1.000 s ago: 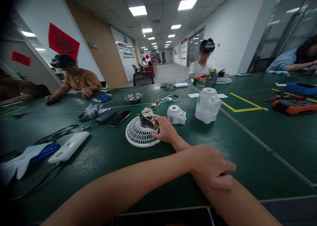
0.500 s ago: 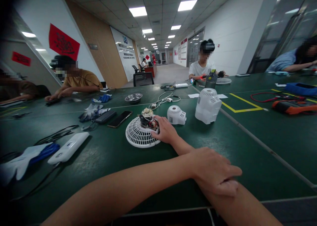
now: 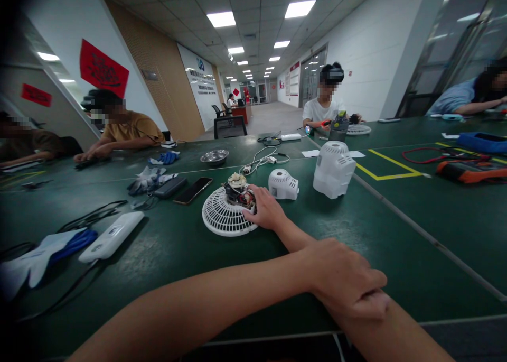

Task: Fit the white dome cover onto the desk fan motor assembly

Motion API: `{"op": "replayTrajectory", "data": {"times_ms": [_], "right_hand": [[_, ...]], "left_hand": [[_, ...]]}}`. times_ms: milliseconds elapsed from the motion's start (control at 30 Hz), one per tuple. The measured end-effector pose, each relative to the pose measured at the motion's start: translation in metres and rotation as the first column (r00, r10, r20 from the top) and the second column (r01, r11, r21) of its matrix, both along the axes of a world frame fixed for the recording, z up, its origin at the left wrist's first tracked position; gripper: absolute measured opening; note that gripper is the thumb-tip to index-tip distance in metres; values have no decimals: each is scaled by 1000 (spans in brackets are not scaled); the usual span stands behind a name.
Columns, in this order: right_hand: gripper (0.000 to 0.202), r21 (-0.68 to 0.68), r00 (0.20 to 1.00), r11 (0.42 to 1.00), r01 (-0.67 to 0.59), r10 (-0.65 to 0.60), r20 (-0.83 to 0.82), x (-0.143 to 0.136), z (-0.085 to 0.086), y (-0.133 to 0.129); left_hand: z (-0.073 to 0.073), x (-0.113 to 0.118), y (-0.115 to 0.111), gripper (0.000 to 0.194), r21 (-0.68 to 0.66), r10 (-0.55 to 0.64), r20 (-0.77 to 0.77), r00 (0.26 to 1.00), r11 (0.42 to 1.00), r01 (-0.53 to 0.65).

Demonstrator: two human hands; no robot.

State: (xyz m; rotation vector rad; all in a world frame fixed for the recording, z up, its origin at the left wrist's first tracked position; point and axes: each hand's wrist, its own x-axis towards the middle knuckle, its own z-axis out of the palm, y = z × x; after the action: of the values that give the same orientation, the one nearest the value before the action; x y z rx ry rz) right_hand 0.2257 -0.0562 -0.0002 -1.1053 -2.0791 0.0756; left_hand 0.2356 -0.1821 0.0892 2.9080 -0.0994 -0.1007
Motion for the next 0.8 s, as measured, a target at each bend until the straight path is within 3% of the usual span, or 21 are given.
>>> {"op": "replayTrajectory", "data": {"times_ms": [167, 367, 467, 600, 800], "right_hand": [[71, 5, 1000, 1000, -4, 4, 7, 0, 1, 1], [71, 3, 1000, 1000, 10, -10, 14, 1, 0, 0], [71, 3, 1000, 1000, 4, -4, 3, 1, -1, 0], [71, 4, 1000, 1000, 3, -3, -11, 0, 0, 1], [71, -18, 1000, 1000, 6, -7, -4, 0, 2, -2]], "left_hand": [[-2, -3, 1, 56, -3, -64, 143, 988, 998, 65], [1, 6, -2, 72, -66, 22, -15, 1000, 998, -23], [2, 7, -4, 62, -38, 6, -38, 999, 999, -7], [0, 0, -6, 49, -1, 11, 122, 992, 1000, -11], [3, 8, -12, 71, -88, 61, -18, 998, 994, -62]]}}
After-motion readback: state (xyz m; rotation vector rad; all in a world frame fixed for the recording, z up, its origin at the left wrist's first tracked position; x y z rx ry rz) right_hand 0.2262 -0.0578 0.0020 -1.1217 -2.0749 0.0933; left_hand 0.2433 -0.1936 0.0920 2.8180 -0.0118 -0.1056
